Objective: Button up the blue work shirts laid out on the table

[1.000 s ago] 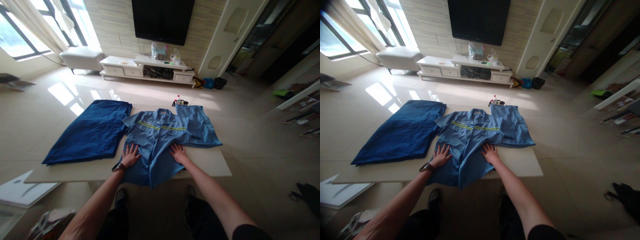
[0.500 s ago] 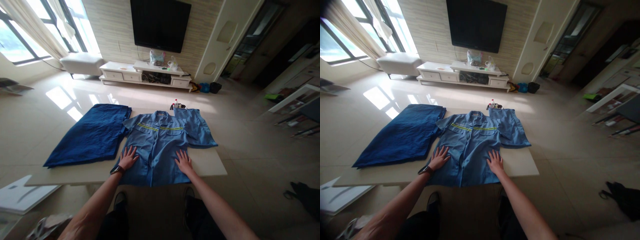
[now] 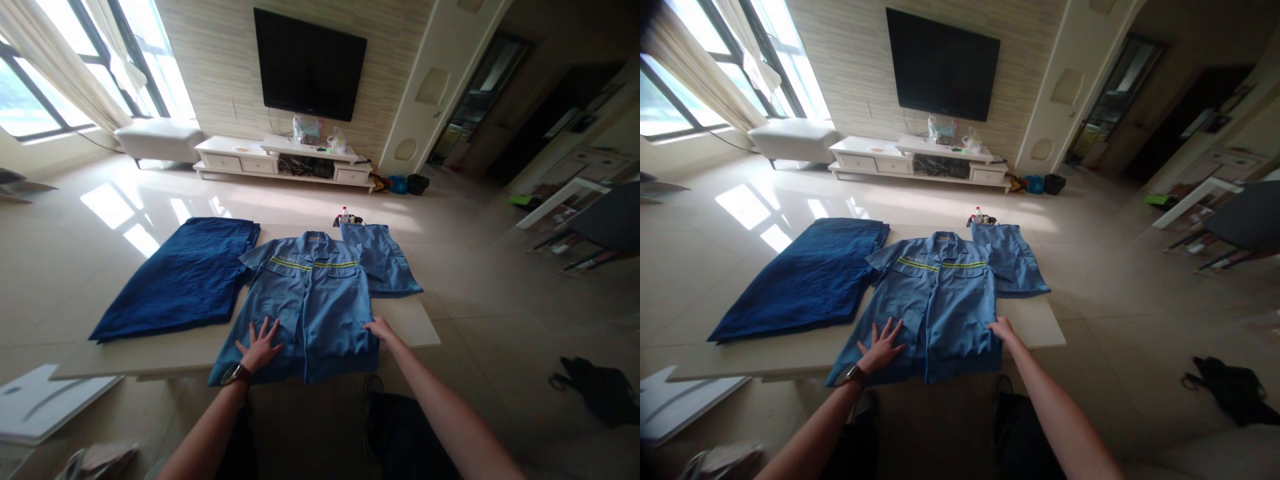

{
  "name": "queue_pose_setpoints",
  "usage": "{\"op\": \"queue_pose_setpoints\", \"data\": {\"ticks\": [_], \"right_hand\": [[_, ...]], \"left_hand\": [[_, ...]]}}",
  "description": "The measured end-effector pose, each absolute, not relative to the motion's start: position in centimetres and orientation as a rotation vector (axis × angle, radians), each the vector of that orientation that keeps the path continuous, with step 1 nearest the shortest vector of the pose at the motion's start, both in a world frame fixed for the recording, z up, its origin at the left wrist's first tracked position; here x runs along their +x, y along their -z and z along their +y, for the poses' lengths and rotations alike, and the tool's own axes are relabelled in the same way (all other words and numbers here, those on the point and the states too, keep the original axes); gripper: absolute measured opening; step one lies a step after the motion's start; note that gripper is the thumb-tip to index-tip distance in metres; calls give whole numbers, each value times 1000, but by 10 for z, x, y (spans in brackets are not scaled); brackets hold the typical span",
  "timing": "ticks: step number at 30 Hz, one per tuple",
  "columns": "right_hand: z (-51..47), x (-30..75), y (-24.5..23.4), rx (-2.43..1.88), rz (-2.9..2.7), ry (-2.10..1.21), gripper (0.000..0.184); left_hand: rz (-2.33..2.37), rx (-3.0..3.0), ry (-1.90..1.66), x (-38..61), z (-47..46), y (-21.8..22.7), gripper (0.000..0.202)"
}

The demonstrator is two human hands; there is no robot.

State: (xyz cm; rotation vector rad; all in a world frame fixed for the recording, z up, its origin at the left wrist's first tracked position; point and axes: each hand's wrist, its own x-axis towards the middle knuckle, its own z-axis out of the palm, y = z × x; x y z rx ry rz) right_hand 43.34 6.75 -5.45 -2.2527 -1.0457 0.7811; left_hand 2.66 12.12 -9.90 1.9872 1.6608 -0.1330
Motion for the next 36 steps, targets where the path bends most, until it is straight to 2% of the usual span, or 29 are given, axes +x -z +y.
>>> {"op": "queue_pose_setpoints", "data": {"ticks": [2,6,9,13,17,20,23,25,27,29,31,33,36], "right_hand": [[93,434,30,-2112,-1088,-771,19],[139,444,-22,-1866,-1105,-713,39],[135,453,-36,-1816,-1043,-793,39],[91,441,-14,-1822,-942,-1118,34],[81,401,12,-1710,-893,-1347,48],[111,366,16,-1603,-883,-1347,63],[146,335,17,-1527,-929,-1327,69],[160,323,22,-1584,-1113,-1281,63],[164,324,31,-1720,-1328,-1167,52],[158,341,42,-1872,-1429,-1005,44],[144,372,52,-2002,-1418,-830,40],[126,408,60,-2122,-1418,-652,49],[103,447,69,-2224,-1498,-523,55]], "left_hand": [[1659,1965,130,27,120,100,77],[1695,1924,49,35,121,104,78],[1719,1894,0,43,119,106,77],[1729,1848,-37,46,118,110,77],[1733,1807,-112,43,120,110,77],[1713,1868,-300,49,120,97,81],[1393,1902,-666,77,116,76,94],[1147,1786,-847,104,111,66,107],[1087,1618,-929,130,108,64,111],[1162,1493,-929,147,108,69,95],[1247,1441,-912,155,113,76,71],[1264,1401,-928,156,121,81,54],[1233,1240,-979,155,133,77,46]]}}
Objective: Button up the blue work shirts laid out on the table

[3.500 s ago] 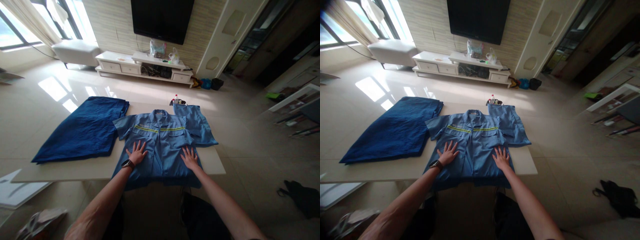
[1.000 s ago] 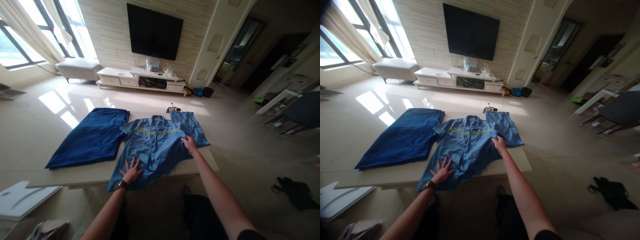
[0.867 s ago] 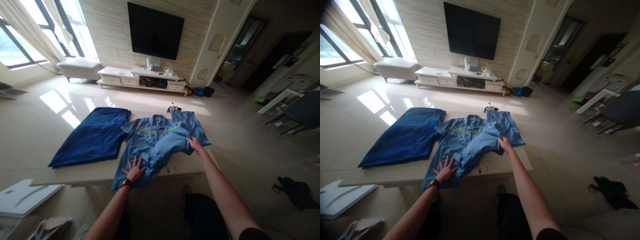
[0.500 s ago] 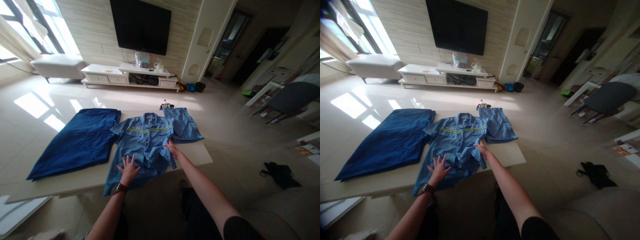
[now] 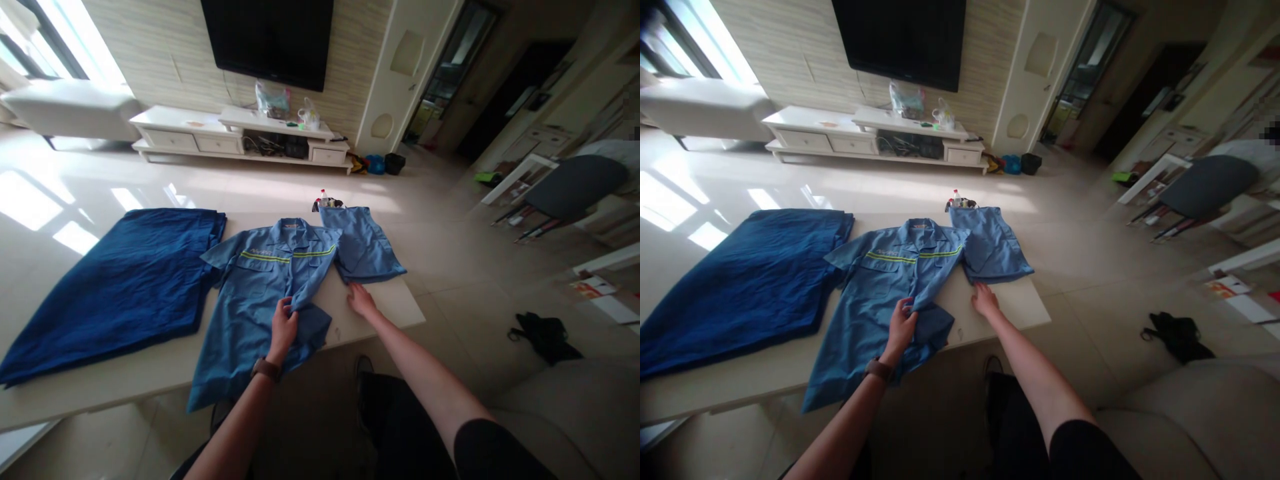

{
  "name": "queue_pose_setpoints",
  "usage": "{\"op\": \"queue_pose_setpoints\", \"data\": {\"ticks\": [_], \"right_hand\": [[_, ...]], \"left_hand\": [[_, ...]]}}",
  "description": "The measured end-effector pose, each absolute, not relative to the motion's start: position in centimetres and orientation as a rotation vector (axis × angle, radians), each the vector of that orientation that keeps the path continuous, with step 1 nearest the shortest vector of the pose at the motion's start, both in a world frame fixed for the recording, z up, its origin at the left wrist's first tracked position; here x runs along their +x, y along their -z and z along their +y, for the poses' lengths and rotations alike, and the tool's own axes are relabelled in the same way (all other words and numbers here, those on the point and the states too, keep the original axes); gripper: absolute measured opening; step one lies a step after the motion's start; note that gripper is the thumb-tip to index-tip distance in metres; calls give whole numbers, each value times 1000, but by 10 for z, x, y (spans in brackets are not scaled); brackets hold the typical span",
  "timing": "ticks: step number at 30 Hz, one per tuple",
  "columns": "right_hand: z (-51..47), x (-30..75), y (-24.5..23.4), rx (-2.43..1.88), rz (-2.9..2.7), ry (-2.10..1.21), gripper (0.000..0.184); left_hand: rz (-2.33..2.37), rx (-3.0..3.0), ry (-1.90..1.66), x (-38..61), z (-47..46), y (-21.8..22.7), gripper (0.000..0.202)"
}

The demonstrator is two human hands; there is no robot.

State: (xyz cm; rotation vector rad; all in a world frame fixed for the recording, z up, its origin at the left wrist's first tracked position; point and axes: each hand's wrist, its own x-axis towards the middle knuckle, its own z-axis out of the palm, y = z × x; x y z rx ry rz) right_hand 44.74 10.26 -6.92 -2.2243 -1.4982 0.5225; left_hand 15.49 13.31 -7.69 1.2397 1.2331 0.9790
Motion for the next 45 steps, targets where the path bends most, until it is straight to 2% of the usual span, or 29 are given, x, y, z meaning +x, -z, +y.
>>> {"op": "queue_pose_setpoints", "data": {"ticks": [4,6,12,28,37,45], "right_hand": [[95,456,78,-2280,-1599,-401,31],[103,448,81,-2281,-1617,-348,25],[131,435,82,-2258,-1652,-259,39],[173,483,58,-2316,-1355,-161,24],[165,481,73,-2222,-1125,-189,32],[158,460,102,-2010,-1189,-356,59]], "left_hand": [[1183,1026,-1026,160,140,63,42],[1124,977,-1044,165,137,56,44],[940,1086,-1061,172,128,40,40],[884,1081,-1060,166,130,25,37],[875,1068,-1062,168,131,19,38],[856,1062,-1064,169,131,26,36]]}}
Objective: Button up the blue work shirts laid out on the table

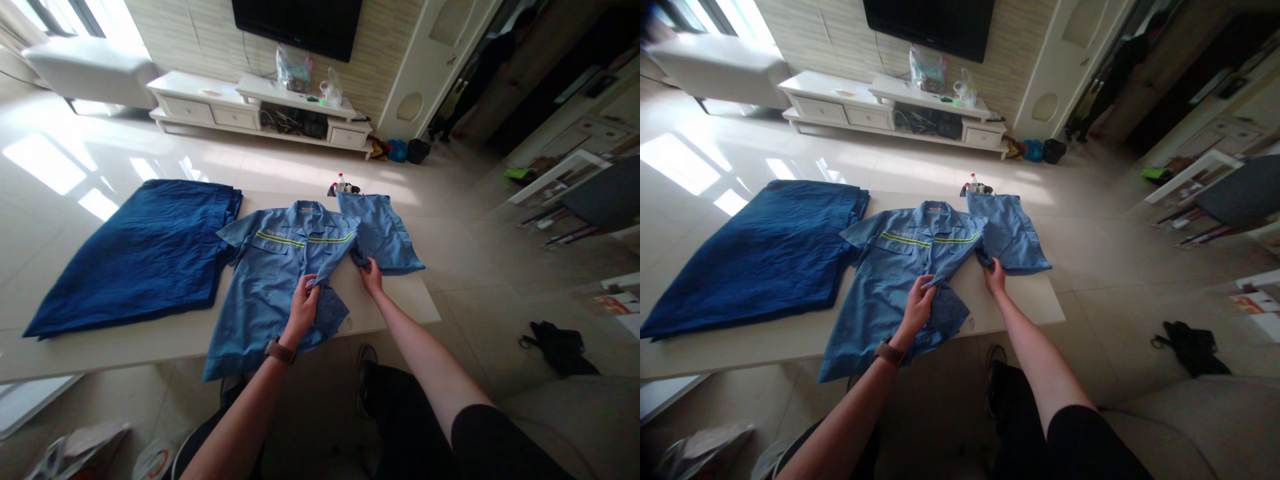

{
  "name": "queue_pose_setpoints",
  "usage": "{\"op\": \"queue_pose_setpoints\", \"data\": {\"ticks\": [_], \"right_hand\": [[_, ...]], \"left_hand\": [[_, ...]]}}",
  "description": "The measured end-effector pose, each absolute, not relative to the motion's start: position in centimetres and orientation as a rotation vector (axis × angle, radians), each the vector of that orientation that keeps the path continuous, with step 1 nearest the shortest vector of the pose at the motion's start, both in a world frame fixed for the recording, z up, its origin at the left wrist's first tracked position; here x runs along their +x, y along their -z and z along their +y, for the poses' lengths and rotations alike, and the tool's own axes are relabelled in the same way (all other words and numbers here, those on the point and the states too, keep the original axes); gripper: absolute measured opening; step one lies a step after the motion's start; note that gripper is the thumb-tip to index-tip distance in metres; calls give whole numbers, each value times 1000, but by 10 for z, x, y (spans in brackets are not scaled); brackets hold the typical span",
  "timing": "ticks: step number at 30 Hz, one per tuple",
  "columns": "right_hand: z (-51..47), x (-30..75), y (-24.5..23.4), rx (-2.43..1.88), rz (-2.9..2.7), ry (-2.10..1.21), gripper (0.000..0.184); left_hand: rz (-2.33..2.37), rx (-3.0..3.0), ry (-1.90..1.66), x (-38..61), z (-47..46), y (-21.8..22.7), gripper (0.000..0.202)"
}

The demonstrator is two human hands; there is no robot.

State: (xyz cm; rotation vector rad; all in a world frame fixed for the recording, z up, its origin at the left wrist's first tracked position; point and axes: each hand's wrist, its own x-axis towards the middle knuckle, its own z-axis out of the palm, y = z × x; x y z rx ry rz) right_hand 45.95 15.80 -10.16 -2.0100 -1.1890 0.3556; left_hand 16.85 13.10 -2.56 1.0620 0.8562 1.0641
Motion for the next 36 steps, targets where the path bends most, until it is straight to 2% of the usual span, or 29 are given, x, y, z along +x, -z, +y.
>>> {"op": "queue_pose_setpoints", "data": {"ticks": [10,18,27,36], "right_hand": [[139,446,116,-2103,-1253,-340,70],[156,455,103,-2184,-1602,-347,77],[166,470,86,-2252,-1649,-235,60],[166,478,73,-2231,-1468,-136,44]], "left_hand": [[868,1068,-1052,169,129,22,37],[863,1095,-1040,168,127,19,34],[869,1085,-1039,168,129,18,36],[857,1037,-1037,169,129,17,37]]}}
